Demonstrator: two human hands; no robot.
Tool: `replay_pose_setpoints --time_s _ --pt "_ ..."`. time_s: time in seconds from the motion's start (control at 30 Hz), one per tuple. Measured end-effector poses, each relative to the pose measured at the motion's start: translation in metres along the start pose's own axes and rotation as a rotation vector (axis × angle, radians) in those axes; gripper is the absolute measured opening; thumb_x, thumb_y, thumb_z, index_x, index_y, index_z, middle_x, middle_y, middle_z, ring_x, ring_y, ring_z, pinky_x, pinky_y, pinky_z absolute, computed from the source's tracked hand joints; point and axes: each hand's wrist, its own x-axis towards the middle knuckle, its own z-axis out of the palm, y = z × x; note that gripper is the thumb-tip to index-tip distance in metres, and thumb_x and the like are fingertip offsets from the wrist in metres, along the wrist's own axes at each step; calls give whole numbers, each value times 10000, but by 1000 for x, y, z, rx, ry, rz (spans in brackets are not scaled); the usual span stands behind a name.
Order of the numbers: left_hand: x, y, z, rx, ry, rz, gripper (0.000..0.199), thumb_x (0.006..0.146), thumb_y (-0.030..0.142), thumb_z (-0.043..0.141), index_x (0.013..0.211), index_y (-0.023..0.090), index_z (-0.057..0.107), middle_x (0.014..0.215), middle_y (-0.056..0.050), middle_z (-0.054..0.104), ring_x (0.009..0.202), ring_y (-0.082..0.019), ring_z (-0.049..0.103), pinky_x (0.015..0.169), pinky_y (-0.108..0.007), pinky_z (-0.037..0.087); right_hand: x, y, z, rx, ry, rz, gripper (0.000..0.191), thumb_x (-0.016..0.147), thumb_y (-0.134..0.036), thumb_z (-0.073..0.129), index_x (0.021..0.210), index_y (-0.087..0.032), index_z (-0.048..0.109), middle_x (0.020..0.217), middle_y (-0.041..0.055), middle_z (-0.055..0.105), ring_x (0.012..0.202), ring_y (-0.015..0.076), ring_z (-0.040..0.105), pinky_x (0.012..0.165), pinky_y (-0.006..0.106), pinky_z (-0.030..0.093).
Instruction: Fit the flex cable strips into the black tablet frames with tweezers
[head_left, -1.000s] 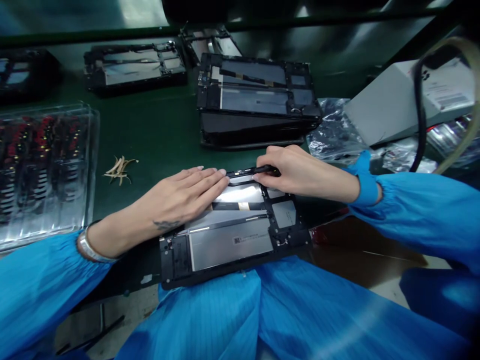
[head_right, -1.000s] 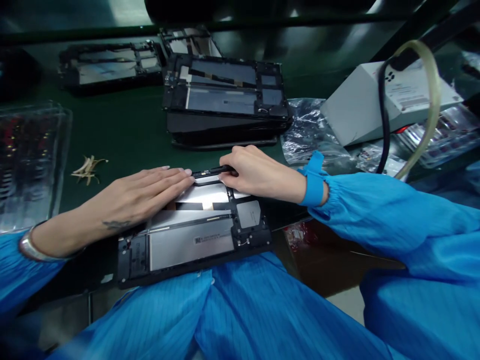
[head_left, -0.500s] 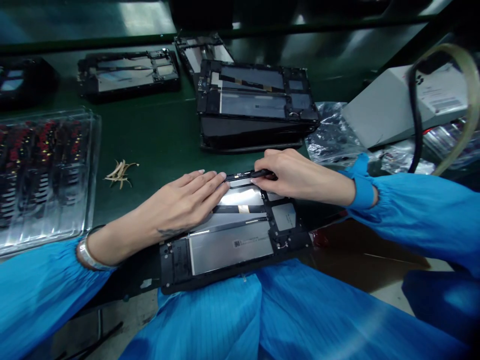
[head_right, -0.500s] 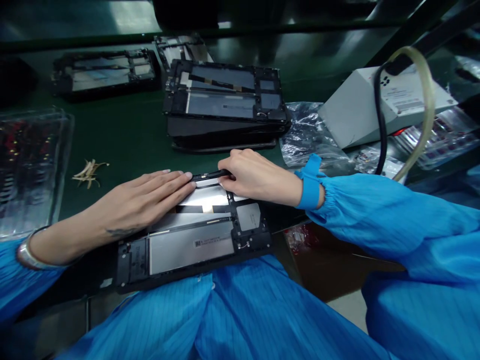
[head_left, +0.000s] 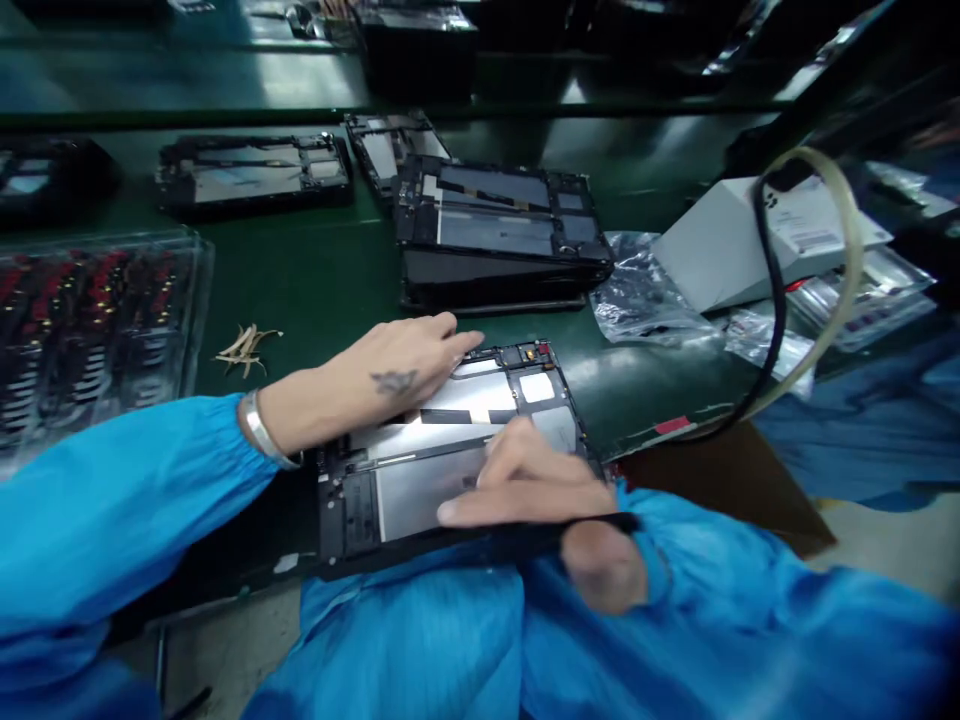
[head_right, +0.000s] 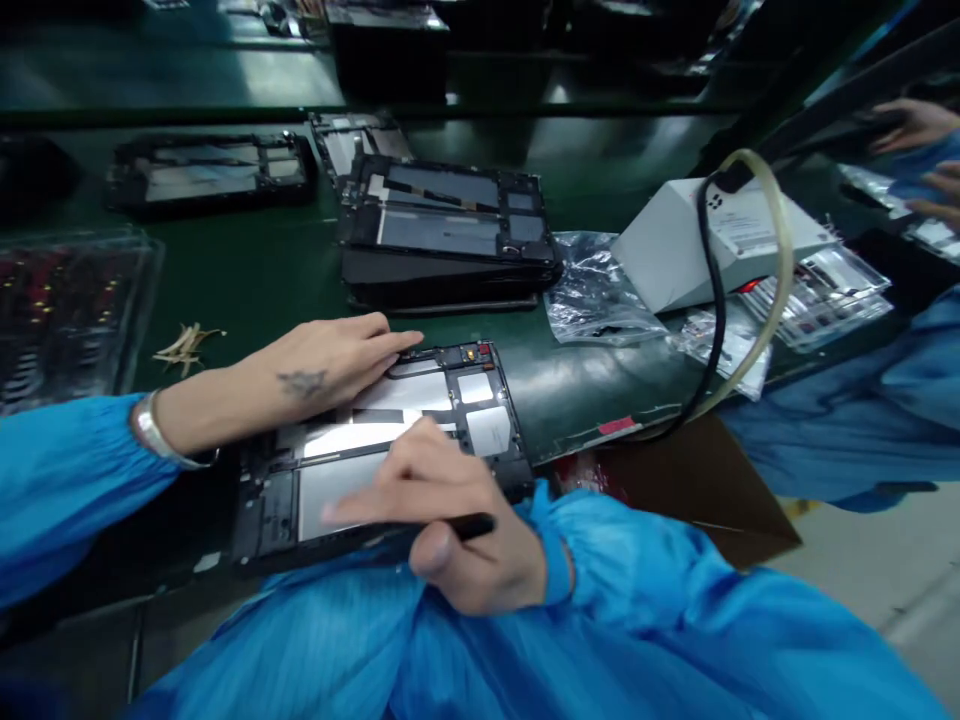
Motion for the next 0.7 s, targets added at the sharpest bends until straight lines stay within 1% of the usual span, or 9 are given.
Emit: replay_pose_setpoints --time_s 0.03,0.1,0.17,0.3,0.37,0.47,0.6,0.67,0.7 --pt "2 -6 -1 -121 4 -27 328 1039 249 425 1273 163 639 1040 -86 649 840 -181 636 688 -273 433 -6 2 10 69 -25 -21 595 1062 -556 216 1131 -247 720 735 12 661 655 159 618 663 358 544" --pt "6 -16 -5 -345 -23 -50 335 1047 329 435 1051 151 719 974 -60 691 816 -149 641 713 -251 434 -12 9 23 133 -16 -47 569 1052 -567 259 1225 -239 691 707 18 648 608 162 590 576 341 529" --pt "8 -22 -15 -499 -74 -77 347 1030 358 469 968 154 743 915 -37 720 779 -128 642 705 -230 430 -11 15 28 69 15 -69 568 1026 -598 339 1327 -227 645 764 36 668 672 184 614 590 353 550" --pt "8 -28 -32 -617 -53 -85 281 960 345 566 1068 160 748 960 -31 739 813 -128 650 689 -205 426 -7 19 30 -26 116 -101 504 1010 -515 486 1394 -212 609 1028 95 715 998 250 672 863 448 595" --pt "7 -30 -34 -698 -58 -90 272 926 333 594 1054 140 736 920 -32 727 772 -124 621 660 -206 414 -6 19 29 -35 124 -108 449 1034 -387 492 1452 -232 549 1123 90 727 1093 230 675 962 432 585" --pt "5 -29 -37 -899 -81 -146 255 881 330 635 998 124 728 851 -32 702 729 -124 585 645 -210 405 -6 20 20 -161 -2 -222 496 1025 -162 469 1517 -217 452 1158 85 746 1118 175 700 965 360 606" --pt "-2 -25 -53 -1019 -15 -190 233 831 322 698 976 152 760 825 -25 688 698 -120 561 619 -211 370 -2 23 -13 -638 -327 -639 372 953 -296 652 1304 -173 649 1247 133 732 1216 272 681 1021 458 594" --pt "-5 -23 -63 -1051 16 -214 257 813 315 714 1018 169 766 771 -2 660 609 -98 503 556 -214 320 -1 22 -31 -830 -360 -756 319 911 -257 709 1226 -206 699 1296 116 709 1228 271 676 1058 459 573" --pt "-7 -22 -67 -1077 37 -235 284 805 303 721 1056 175 759 746 10 644 567 -87 471 528 -216 298 -1 20 -38 -843 -341 -763 313 901 -199 711 1212 -231 709 1298 97 707 1222 252 680 1076 443 562"
